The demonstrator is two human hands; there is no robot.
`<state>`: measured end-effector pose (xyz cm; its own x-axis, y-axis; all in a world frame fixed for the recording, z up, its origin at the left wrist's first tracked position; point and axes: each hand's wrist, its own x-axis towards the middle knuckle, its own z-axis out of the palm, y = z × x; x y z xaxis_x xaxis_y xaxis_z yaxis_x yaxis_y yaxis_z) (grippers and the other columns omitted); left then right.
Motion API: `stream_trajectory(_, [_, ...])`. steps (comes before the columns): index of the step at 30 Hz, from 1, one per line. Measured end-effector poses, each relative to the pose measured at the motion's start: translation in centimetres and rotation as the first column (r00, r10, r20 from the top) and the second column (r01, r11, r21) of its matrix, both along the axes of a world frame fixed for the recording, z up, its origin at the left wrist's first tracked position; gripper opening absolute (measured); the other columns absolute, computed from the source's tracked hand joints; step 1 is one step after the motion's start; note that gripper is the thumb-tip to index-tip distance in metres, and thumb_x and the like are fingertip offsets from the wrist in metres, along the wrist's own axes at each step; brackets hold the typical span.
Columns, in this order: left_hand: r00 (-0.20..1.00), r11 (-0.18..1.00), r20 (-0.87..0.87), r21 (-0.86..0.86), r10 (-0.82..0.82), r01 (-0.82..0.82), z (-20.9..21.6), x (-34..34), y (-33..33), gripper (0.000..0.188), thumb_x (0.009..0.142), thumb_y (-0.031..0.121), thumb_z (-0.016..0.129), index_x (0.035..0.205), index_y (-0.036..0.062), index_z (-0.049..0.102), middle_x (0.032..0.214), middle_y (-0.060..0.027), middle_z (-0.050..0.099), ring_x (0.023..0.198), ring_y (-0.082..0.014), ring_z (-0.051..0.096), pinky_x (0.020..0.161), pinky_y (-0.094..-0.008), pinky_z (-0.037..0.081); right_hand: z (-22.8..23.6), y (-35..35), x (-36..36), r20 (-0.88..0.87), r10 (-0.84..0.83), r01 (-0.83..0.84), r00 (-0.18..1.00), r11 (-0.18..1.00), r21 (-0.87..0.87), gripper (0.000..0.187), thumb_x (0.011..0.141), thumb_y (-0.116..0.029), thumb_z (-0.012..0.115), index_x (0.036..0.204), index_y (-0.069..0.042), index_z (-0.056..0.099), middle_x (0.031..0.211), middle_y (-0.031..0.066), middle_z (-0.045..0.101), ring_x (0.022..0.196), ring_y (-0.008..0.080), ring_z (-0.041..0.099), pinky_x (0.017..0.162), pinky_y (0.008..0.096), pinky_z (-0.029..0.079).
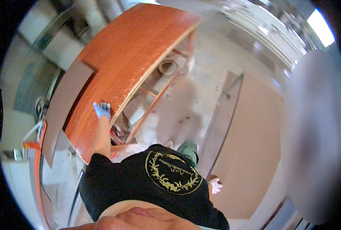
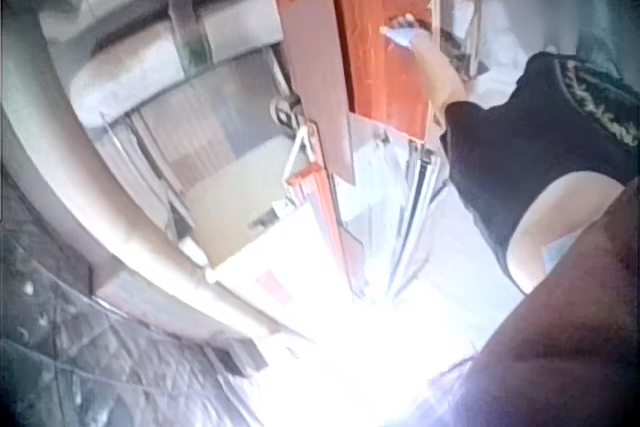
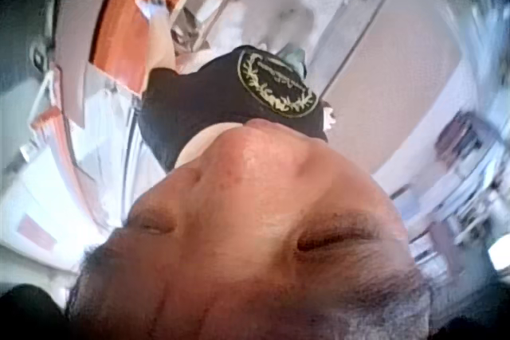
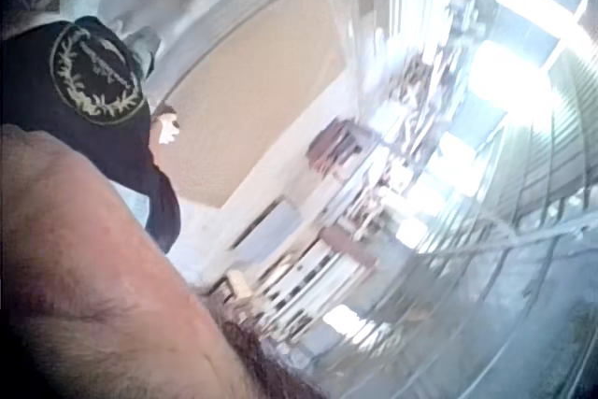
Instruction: The person repeatedly picks up brown rectangular wood panels from a stack, carries them to a workbench, places them down, and returns to the stack. The person also briefly uses a small tool to scrape or mark a panel on the workbench.
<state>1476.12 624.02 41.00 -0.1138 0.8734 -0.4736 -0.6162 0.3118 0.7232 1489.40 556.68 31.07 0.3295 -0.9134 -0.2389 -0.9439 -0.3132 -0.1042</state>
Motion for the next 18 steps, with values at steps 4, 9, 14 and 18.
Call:
stream_trajectory(4, [0.999,0.998,0.008,0.053,0.044,-0.044,-1.8,-0.8,2.5,0.044,0.082,0.053,0.053,0.109,0.0183,0.05,0.095,-0.0007,0.056,0.067,-0.0143,0.054,0.06,-0.0318,0.049,0.2,2.5,6.9,-0.012,0.223,-0.223,0.975,0.974,0.045,0.054,0.078,-0.037,0.056,0.125,-0.013,0.045,0.124,0.0164,0.046,0.112,0.0309,0.046,0.092,0.0413,0.04])
stream_trajectory(9, [0.989,0.988,0.057,0.066,0.139,-0.142,-2.7,-0.5,3.7,0.044,0.082,0.051,0.055,0.111,0.0185,0.051,0.105,-0.0013,0.057,0.071,-0.0151,0.055,0.066,-0.0324,0.05,1.1,5.4,18.8,0.061,0.483,-0.487,0.873,0.87,0.078,0.052,0.079,-0.035,0.055,0.125,-0.011,0.046,0.125,0.0174,0.046,0.113,0.0304,0.046,0.093,0.0399,0.039])
stream_trajectory(14, [0.977,0.977,0.023,0.03,0.211,-0.212,-1.9,1.2,3.4,0.051,0.081,0.05,0.056,0.119,0.0175,0.048,0.119,-0.0036,0.052,0.086,-0.0165,0.054,0.07,-0.0342,0.051,3.2,11.6,33.6,0.216,0.806,-0.832,0.552,0.55,0.074,0.05,0.08,-0.032,0.055,0.125,-0.01,0.047,0.126,0.0184,0.045,0.114,0.0298,0.045,0.095,0.0385,0.037])
stream_trajectory(18, [0.963,0.959,-0.023,0.097,0.268,-0.265,-0.6,3.9,4.2,0.057,0.083,0.048,0.055,0.128,0.0169,0.042,0.126,-0.0072,0.049,0.095,-0.0184,0.054,0.071,-0.0332,0.052,1.3,22.1,47.4,0.42,0.899,-0.99,0.125,0.139,-0.005,0.049,0.081,-0.022,0.057,0.124,-0.003,0.045,0.127,0.0185,0.045,0.116,0.03,0.044,0.097,0.0378,0.035])
